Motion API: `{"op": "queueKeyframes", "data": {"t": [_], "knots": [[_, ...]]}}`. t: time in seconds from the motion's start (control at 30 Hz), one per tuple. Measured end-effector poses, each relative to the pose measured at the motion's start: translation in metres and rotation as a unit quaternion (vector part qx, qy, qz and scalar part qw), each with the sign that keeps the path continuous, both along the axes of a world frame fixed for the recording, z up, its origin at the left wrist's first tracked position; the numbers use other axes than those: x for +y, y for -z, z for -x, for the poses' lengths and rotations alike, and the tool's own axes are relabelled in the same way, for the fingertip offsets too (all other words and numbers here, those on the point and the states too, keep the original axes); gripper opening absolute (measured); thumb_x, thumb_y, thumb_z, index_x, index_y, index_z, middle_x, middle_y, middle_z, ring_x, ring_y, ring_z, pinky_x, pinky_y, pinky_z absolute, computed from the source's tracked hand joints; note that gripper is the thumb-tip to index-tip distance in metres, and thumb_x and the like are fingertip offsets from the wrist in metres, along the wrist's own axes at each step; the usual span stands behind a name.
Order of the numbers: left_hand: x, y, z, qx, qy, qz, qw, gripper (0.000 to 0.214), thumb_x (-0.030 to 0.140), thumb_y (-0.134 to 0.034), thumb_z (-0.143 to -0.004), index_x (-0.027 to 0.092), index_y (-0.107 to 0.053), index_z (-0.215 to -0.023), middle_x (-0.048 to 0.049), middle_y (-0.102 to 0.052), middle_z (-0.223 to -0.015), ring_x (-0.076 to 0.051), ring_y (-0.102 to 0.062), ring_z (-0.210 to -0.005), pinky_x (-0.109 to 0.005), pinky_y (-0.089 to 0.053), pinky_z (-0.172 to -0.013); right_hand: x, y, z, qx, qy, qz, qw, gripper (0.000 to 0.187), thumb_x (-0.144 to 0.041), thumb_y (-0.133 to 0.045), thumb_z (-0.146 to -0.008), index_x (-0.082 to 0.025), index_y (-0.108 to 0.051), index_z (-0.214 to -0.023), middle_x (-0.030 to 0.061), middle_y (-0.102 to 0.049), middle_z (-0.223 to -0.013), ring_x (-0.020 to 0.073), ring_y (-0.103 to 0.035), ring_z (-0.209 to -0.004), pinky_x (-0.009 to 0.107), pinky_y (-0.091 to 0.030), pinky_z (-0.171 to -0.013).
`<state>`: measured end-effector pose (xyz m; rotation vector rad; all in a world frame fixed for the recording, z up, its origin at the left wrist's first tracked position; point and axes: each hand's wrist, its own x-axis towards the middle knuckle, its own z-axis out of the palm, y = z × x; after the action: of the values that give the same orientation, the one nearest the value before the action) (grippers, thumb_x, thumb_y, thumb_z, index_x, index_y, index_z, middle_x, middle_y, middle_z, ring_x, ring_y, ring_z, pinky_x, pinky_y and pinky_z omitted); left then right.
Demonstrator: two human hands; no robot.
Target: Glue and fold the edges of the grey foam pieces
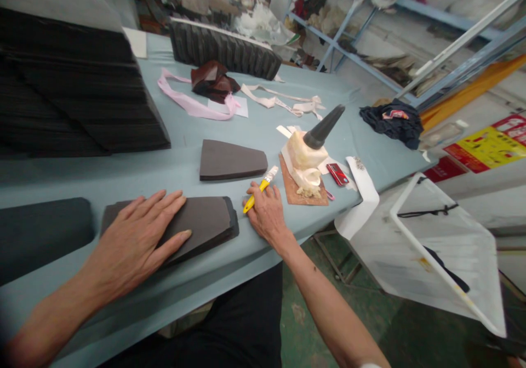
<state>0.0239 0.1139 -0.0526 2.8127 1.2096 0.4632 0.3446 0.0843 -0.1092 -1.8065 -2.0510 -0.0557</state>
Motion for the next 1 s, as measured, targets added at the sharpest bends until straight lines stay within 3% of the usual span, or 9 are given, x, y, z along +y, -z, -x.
{"op": "queueKeyframes", "data": {"t": [0.17, 0.3, 0.57, 0.67, 0.8, 1.0], "knots": [[-0.001, 0.002, 0.000, 0.001, 0.004, -0.013, 1.000, 0.080, 0.064, -0.023, -0.112, 0.009, -0.060, -0.158, -0.0188, -0.059, -0.166, -0.045, -0.053, -0.156, -0.068, -0.044, -0.126, 0.000, 0.001, 0.006, 0.011, -0.036, -0.014, 0.999, 0.017, -0.025, -0.063, -0.104, -0.026, -0.067, -0.120, 0.0103, -0.074, -0.151, 0.0350, -0.064, -0.141, 0.063, -0.039, -0.127], [-0.001, 0.002, -0.001, 0.001, 0.002, -0.001, 1.000, 0.078, 0.063, -0.025, -0.113, 0.010, -0.058, -0.161, -0.0187, -0.055, -0.169, -0.044, -0.049, -0.160, -0.067, -0.041, -0.130, -0.012, 0.004, 0.003, 0.027, -0.019, -0.056, 0.998, 0.013, -0.023, -0.056, -0.106, -0.025, -0.067, -0.114, 0.0098, -0.081, -0.136, 0.0306, -0.070, -0.133, 0.058, -0.045, -0.124], [-0.010, -0.020, -0.008, 0.036, -0.019, 0.103, 0.994, 0.074, 0.059, -0.035, -0.115, 0.011, -0.043, -0.170, -0.0198, -0.040, -0.179, -0.040, -0.034, -0.169, -0.067, -0.028, -0.139, -0.027, 0.016, -0.007, 0.114, 0.030, -0.125, 0.985, 0.017, -0.038, -0.060, -0.103, -0.024, -0.066, -0.111, 0.0191, -0.081, -0.132, 0.0331, -0.076, -0.107, 0.053, -0.059, -0.096], [-0.013, -0.026, -0.005, -0.015, -0.029, 0.122, 0.992, 0.075, 0.064, -0.036, -0.114, 0.016, -0.040, -0.171, -0.0191, -0.035, -0.181, -0.039, -0.029, -0.171, -0.068, -0.025, -0.140, -0.027, 0.027, -0.012, 0.107, 0.089, -0.150, 0.979, 0.030, -0.049, -0.063, -0.099, -0.024, -0.069, -0.115, 0.0151, -0.083, -0.113, 0.0310, -0.076, -0.096, 0.047, -0.059, -0.089], [-0.019, -0.033, 0.010, -0.107, -0.062, 0.103, 0.987, 0.072, 0.061, -0.034, -0.115, 0.017, -0.037, -0.171, -0.0188, -0.040, -0.180, -0.034, -0.031, -0.171, -0.064, -0.025, -0.140, -0.027, 0.031, -0.014, 0.098, 0.152, -0.151, 0.972, 0.032, -0.055, -0.063, -0.097, -0.025, -0.070, -0.104, 0.0097, -0.077, -0.089, 0.0290, -0.073, -0.079, 0.042, -0.056, -0.075], [-0.023, -0.028, 0.057, -0.179, -0.151, 0.010, 0.972, 0.059, 0.053, -0.045, -0.114, 0.018, -0.048, -0.161, -0.0172, -0.058, -0.167, -0.031, -0.051, -0.160, -0.054, -0.041, -0.134, -0.032, 0.026, -0.012, 0.091, 0.130, -0.174, 0.972, 0.037, -0.062, -0.062, -0.099, -0.025, -0.066, -0.097, 0.0089, -0.076, -0.083, 0.0262, -0.071, -0.072, 0.039, -0.054, -0.069]]}}
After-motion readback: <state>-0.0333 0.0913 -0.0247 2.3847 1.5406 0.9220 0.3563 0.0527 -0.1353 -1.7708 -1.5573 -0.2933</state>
